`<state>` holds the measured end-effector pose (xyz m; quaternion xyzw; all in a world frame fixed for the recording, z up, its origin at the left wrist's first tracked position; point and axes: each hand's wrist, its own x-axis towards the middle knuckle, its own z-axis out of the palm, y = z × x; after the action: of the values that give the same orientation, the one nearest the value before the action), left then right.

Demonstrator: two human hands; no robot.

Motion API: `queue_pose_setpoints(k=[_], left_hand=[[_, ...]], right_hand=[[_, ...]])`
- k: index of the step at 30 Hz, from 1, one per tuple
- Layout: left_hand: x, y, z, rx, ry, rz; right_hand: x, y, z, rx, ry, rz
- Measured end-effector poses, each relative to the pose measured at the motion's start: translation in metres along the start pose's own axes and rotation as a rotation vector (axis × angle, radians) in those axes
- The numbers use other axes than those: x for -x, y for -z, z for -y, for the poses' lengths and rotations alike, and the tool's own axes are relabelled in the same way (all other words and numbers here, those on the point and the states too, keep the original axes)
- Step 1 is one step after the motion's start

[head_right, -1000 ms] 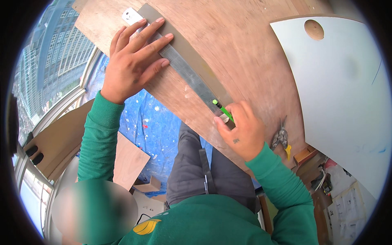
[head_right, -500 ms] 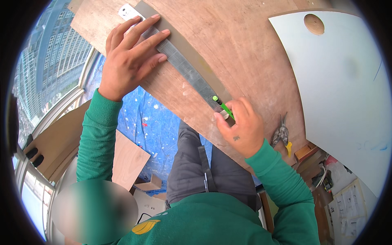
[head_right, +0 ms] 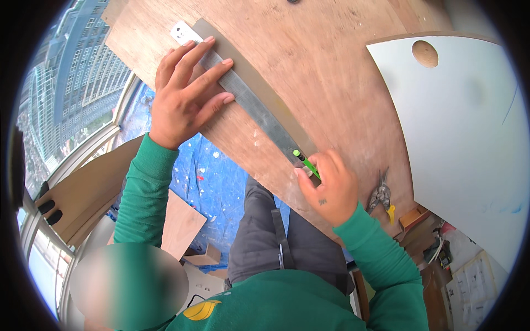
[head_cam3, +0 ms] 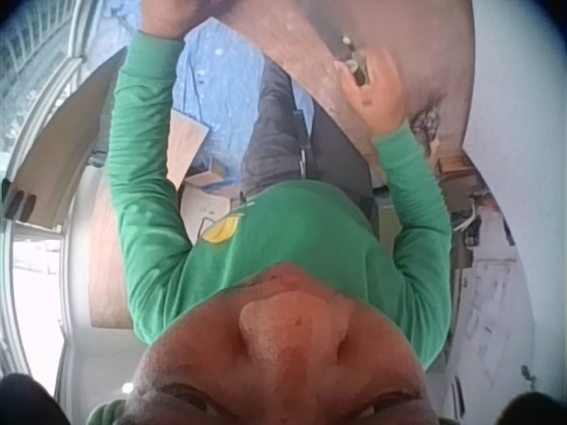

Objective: The person measures and marks a curved wooden piece using a tape measure, pencil, and metal ruler. They repeatedly reposition the ruler and mark multiple points along the curve, then draw straight lines between marks on the wood.

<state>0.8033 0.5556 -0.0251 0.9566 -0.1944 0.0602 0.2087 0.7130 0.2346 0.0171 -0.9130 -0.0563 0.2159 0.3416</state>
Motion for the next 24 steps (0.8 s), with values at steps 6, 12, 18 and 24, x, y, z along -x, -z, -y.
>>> queue_pose_setpoints(k=[6, 12, 18, 24], left_hand=[[-0.0001, -0.001, 0.0012, -0.001, 0.008, -0.011], [-0.0001, -0.006, 0.0035, 0.006, 0.01, -0.044], [-0.0003, -0.0054, 0.0048, -0.006, 0.004, -0.039], [0.001, 0.0006, 0.0019, 0.052, 0.037, -0.021]], right_hand=[[0.0018, -0.002, -0.0024, -0.01, 0.054, -0.053], [0.0031, -0.0045, -0.0072, -0.029, 0.066, -0.064], [0.0029, -0.0038, -0.0094, -0.021, 0.063, -0.032], [0.0035, -0.0043, -0.0073, -0.026, 0.039, -0.04]])
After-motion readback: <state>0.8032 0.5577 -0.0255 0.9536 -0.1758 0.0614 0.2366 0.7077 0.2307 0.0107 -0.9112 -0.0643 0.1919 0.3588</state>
